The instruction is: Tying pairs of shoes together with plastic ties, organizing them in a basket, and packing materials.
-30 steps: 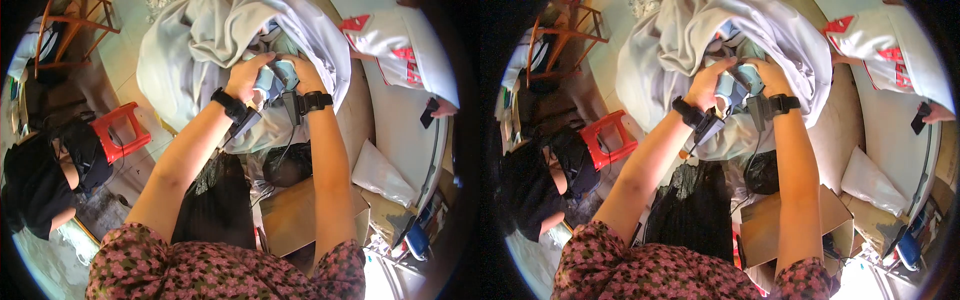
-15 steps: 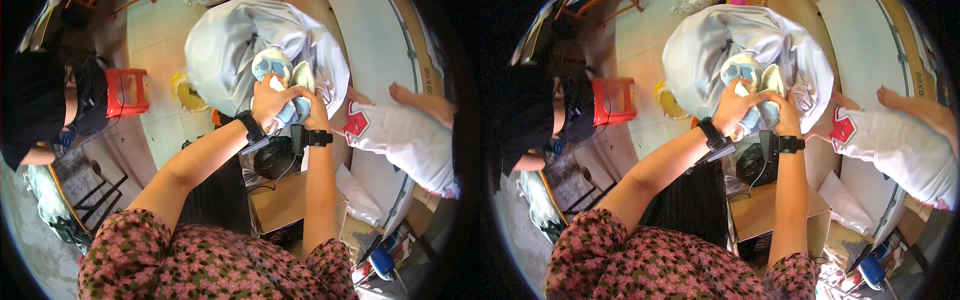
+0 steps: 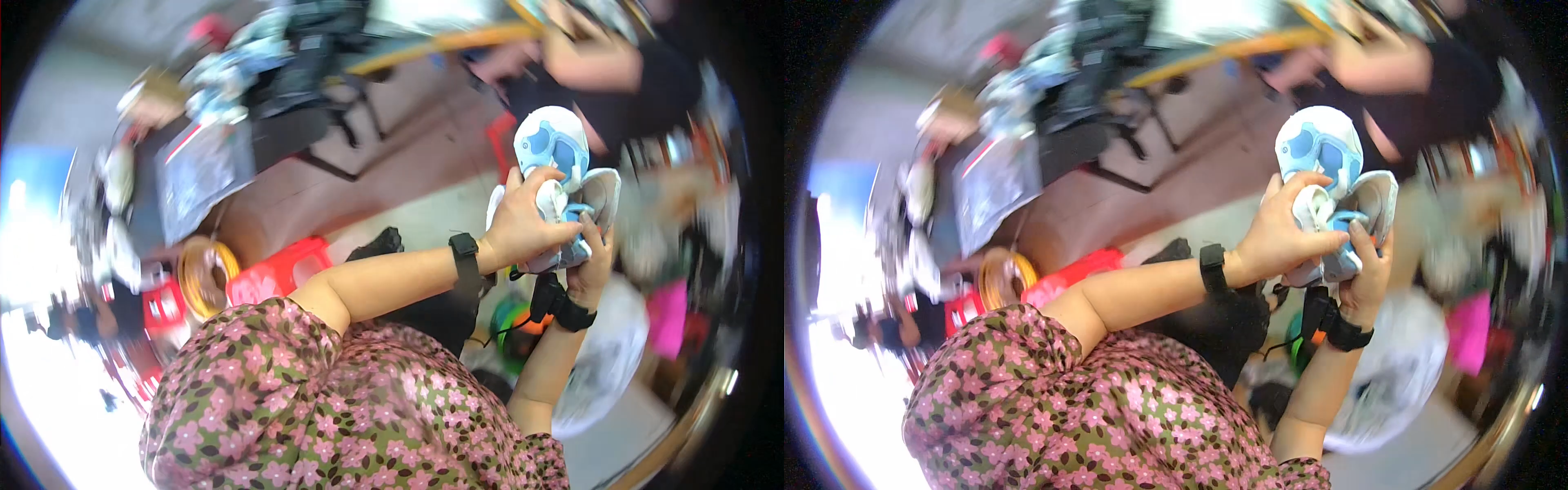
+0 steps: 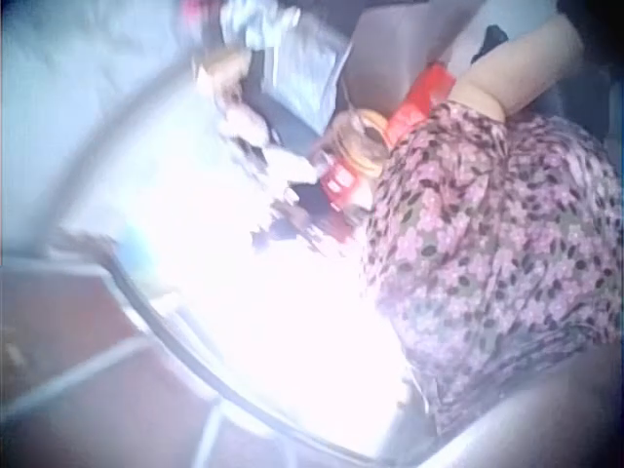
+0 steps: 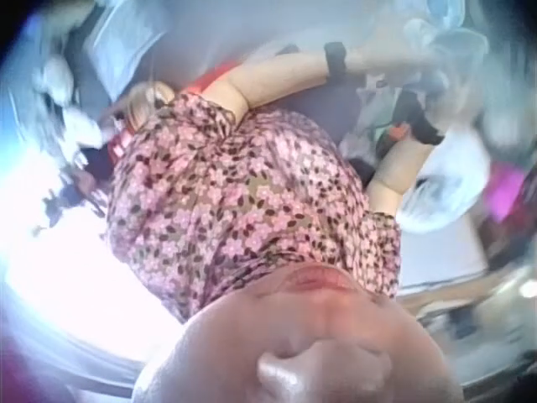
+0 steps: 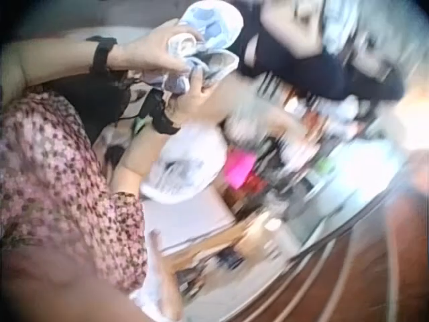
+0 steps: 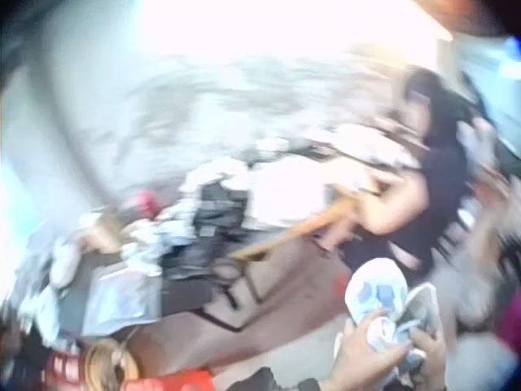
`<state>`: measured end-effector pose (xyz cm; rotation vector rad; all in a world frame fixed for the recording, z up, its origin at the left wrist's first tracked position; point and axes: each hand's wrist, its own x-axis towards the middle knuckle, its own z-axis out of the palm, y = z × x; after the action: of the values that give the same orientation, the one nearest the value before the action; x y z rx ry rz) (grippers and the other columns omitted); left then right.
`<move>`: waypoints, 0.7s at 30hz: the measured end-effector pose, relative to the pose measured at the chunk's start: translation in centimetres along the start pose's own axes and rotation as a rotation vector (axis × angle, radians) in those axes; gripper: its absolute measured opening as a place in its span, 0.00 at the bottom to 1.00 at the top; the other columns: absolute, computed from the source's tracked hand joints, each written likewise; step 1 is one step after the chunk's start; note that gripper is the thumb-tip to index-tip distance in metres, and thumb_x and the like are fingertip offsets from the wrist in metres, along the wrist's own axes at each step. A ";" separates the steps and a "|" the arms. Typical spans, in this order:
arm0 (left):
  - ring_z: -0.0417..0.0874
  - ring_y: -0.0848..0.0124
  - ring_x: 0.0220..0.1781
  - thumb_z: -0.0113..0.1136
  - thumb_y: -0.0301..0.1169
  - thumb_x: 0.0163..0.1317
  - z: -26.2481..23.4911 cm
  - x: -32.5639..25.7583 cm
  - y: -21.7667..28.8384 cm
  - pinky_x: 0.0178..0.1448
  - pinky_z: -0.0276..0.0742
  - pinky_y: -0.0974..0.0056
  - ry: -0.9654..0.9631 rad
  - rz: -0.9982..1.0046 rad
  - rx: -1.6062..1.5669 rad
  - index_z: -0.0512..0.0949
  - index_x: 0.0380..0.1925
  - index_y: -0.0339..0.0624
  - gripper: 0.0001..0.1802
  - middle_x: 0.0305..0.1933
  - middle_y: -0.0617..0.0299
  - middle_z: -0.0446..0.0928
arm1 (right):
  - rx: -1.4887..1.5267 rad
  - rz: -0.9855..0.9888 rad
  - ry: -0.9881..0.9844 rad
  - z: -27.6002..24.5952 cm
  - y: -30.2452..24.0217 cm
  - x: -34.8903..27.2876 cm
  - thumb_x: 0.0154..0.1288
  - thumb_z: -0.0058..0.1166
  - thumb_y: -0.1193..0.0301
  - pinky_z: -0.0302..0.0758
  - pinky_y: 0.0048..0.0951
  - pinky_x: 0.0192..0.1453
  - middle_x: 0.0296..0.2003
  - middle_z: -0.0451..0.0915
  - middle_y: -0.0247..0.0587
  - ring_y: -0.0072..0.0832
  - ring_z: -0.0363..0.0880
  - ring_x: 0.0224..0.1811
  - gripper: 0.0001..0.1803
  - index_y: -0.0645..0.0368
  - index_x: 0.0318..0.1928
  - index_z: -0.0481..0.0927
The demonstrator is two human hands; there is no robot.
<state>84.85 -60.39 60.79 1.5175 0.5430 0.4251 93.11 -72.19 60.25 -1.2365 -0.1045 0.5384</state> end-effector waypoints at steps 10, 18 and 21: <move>0.69 0.54 0.47 0.68 0.39 0.35 1.8 -13.0 22.6 0.52 0.69 0.60 0.850 0.055 -0.053 0.69 0.49 0.46 0.35 0.46 0.48 0.61 | -0.160 0.240 -0.777 9.9 -20.5 -5.2 0.53 0.57 0.76 0.71 0.24 0.42 0.38 0.76 0.36 0.24 0.75 0.38 0.20 0.61 0.48 0.72; 0.74 0.74 0.37 0.68 0.32 0.44 -14.0 -4.7 13.0 0.38 0.71 0.69 0.924 0.083 -0.575 0.65 0.51 0.41 0.32 0.39 0.60 0.73 | -0.395 0.176 -1.064 26.9 -8.0 2.9 0.50 0.60 0.74 0.72 0.24 0.40 0.35 0.76 0.36 0.23 0.75 0.35 0.19 0.62 0.45 0.74; 0.75 0.73 0.36 0.68 0.33 0.44 -18.8 -3.6 12.2 0.36 0.73 0.67 0.917 0.048 -0.616 0.64 0.50 0.40 0.33 0.39 0.60 0.73 | -0.410 0.161 -1.100 31.6 -5.1 4.0 0.50 0.61 0.73 0.72 0.24 0.40 0.35 0.76 0.36 0.23 0.75 0.35 0.19 0.63 0.44 0.74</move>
<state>71.92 -46.95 73.71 0.6795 0.9669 1.2217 86.93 -44.07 74.84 -1.2129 -1.0894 1.3415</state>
